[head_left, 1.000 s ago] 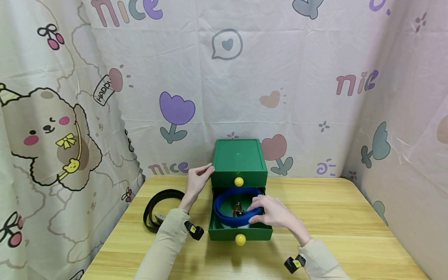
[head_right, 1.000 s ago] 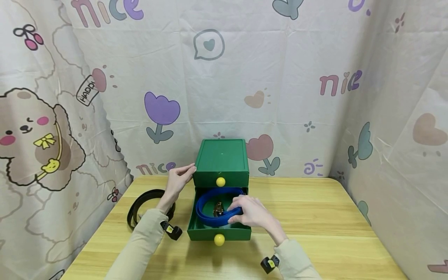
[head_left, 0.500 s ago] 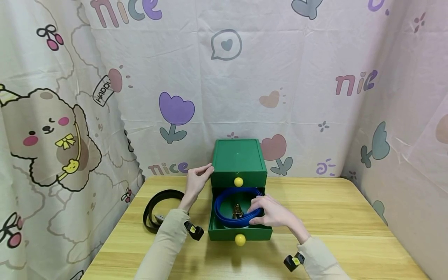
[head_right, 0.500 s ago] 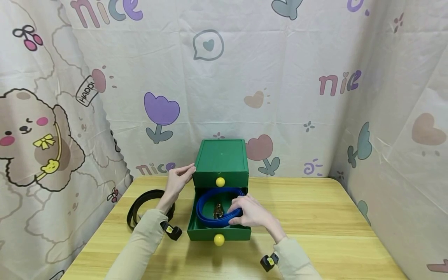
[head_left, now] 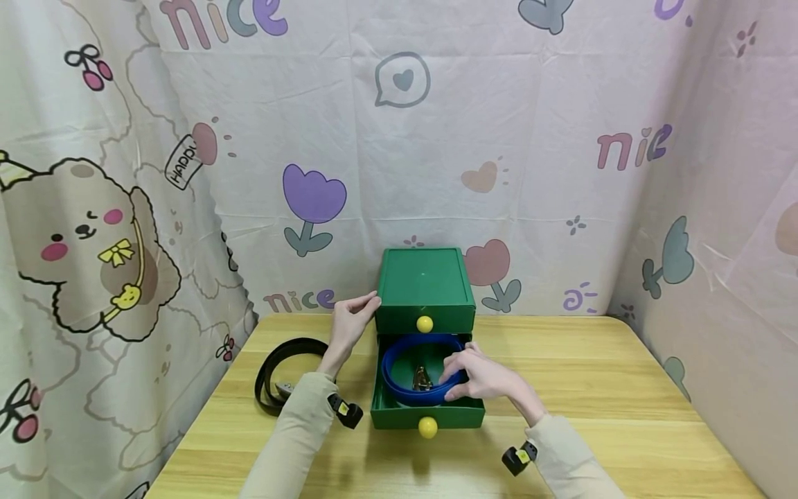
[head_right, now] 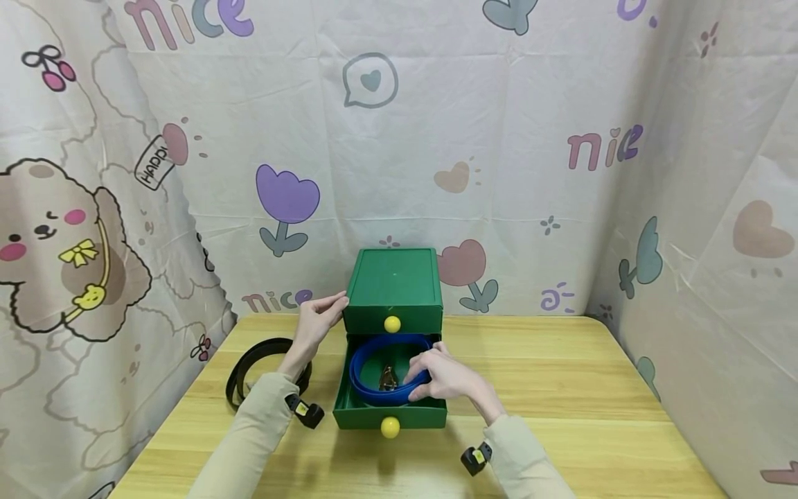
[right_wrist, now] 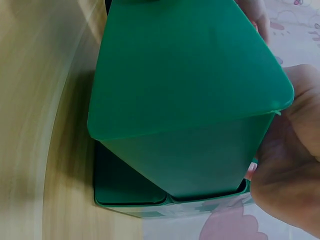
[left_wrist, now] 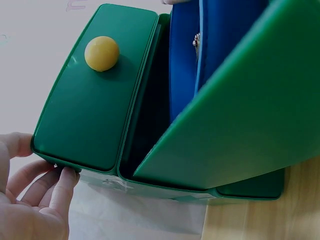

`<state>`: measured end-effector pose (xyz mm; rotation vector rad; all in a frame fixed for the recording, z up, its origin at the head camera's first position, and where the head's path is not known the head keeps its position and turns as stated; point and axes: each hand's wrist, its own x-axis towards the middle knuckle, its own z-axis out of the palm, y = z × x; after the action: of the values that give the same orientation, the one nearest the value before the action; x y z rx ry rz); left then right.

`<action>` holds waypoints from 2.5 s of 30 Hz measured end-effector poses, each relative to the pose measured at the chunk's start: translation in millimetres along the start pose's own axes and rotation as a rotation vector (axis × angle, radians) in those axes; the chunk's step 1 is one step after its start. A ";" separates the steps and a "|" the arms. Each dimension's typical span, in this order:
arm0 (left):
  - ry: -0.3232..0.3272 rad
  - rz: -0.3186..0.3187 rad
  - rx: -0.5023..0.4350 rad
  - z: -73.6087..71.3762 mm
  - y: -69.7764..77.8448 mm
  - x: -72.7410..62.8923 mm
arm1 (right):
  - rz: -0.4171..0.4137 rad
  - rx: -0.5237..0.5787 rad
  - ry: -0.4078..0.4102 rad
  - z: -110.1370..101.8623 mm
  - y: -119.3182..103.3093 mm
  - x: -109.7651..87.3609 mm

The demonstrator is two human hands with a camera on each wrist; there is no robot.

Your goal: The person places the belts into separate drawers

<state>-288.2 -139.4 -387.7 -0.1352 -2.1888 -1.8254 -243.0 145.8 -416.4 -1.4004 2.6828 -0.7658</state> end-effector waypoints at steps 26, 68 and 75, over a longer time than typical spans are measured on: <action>-0.005 -0.001 0.006 -0.5 1.7 -1.0 | 0.013 -0.056 -0.036 3.3 0.9 7.0; -0.011 0.000 -0.010 0.2 0.4 -0.8 | 0.005 -0.072 -0.071 5.6 4.9 4.6; -0.012 -0.008 -0.015 -0.1 0.0 -0.8 | -0.003 -0.015 -0.074 3.8 7.8 2.7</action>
<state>-287.4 -139.5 -387.9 -0.1411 -2.1880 -1.8501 -249.6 145.9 -422.6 -1.4068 2.6373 -0.6807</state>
